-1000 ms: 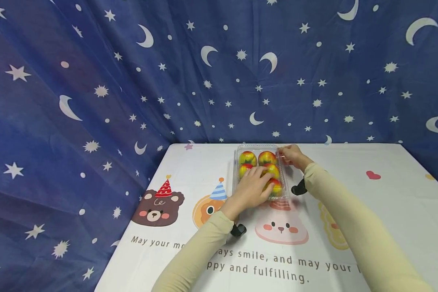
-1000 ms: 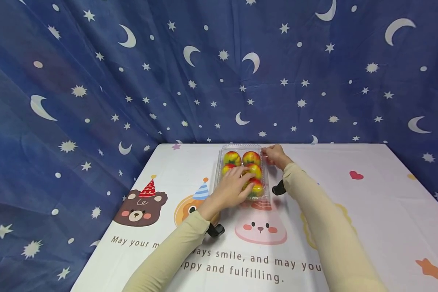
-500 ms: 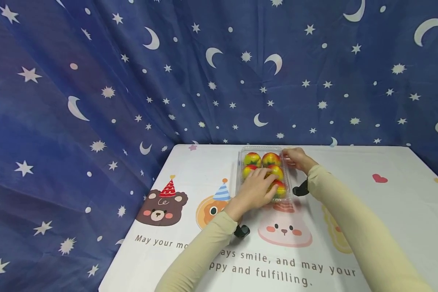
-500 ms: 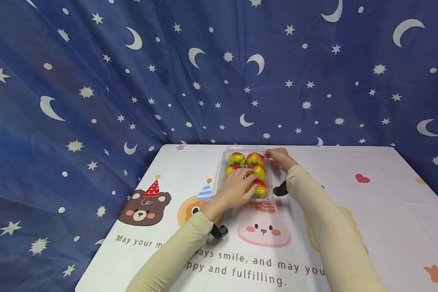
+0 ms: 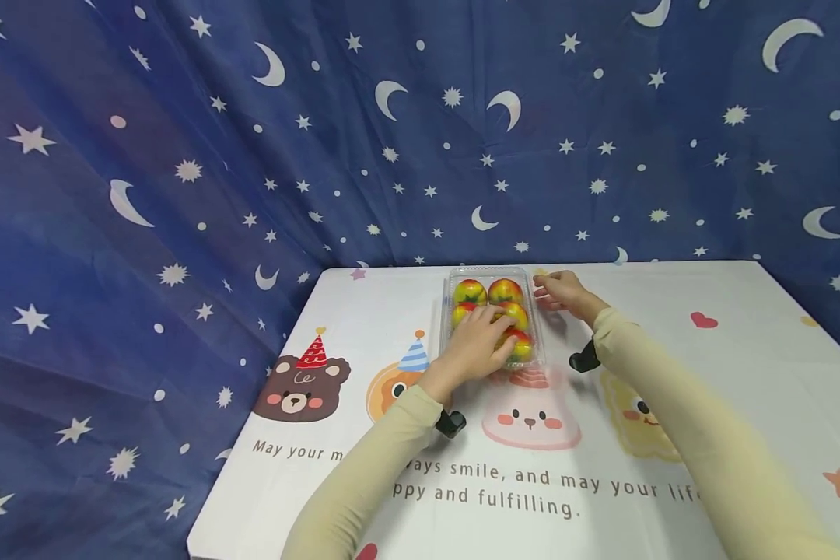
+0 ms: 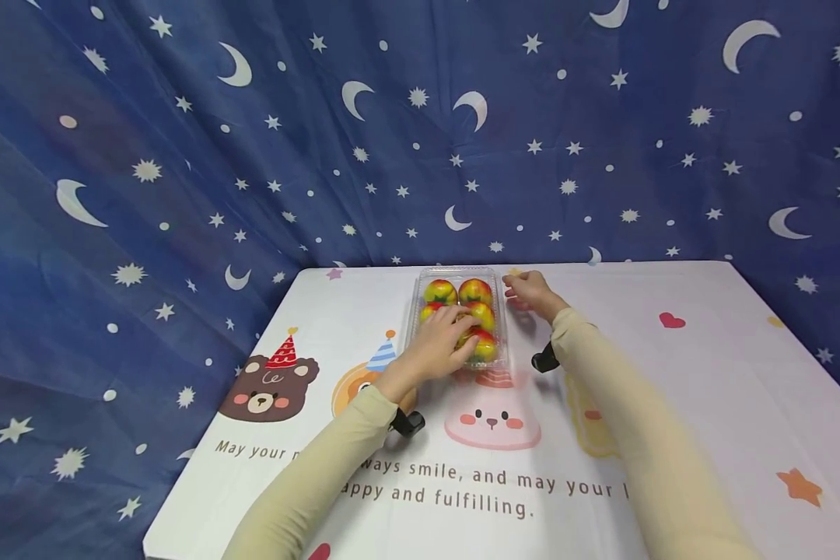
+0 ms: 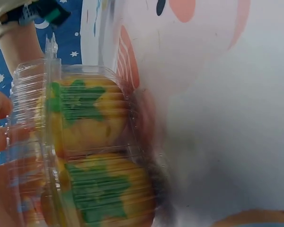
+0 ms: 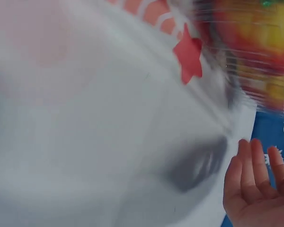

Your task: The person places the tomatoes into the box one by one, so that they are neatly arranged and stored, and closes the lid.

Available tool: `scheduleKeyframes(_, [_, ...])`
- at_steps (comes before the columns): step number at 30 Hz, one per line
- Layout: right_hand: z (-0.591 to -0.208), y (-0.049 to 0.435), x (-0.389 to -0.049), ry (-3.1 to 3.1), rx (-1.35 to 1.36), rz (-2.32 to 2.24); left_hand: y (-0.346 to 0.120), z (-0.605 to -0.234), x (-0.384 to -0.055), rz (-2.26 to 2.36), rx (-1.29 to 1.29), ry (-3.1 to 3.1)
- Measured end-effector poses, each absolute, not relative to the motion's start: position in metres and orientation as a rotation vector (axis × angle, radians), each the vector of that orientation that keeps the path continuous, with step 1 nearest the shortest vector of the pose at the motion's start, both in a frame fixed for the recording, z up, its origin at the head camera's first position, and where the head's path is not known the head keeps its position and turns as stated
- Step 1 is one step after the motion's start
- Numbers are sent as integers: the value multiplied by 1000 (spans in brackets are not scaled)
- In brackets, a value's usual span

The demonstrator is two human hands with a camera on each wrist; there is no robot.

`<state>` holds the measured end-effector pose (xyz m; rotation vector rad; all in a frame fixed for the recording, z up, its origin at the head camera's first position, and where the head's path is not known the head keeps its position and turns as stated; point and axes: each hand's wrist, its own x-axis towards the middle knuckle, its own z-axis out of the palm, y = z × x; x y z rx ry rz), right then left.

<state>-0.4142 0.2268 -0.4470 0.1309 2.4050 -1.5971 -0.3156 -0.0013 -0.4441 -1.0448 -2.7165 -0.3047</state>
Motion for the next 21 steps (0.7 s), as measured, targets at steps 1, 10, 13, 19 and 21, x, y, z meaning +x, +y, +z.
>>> scheduleKeyframes(1, [-445, 227, -413, 2416, 108, -1588, -3, -443, -318, -313, -1051, -2721])
scheduleKeyframes(10, [-419, 228, -409, 2491, -45, -1524, -19, -435, -349, -348, -1099, -2733])
scheduleKeyframes(13, [-415, 224, -410, 2501, -64, -1519, -24, -436, -358, -342, -1093, -2746])
scheduleKeyframes(19, [-417, 217, -405, 2561, -112, -1460, -29, -444, -364, -349, -1075, -2819])
scheduleKeyframes(21, [-420, 215, -402, 2582, -132, -1435, -30, -447, -363, -361, -1070, -2836])
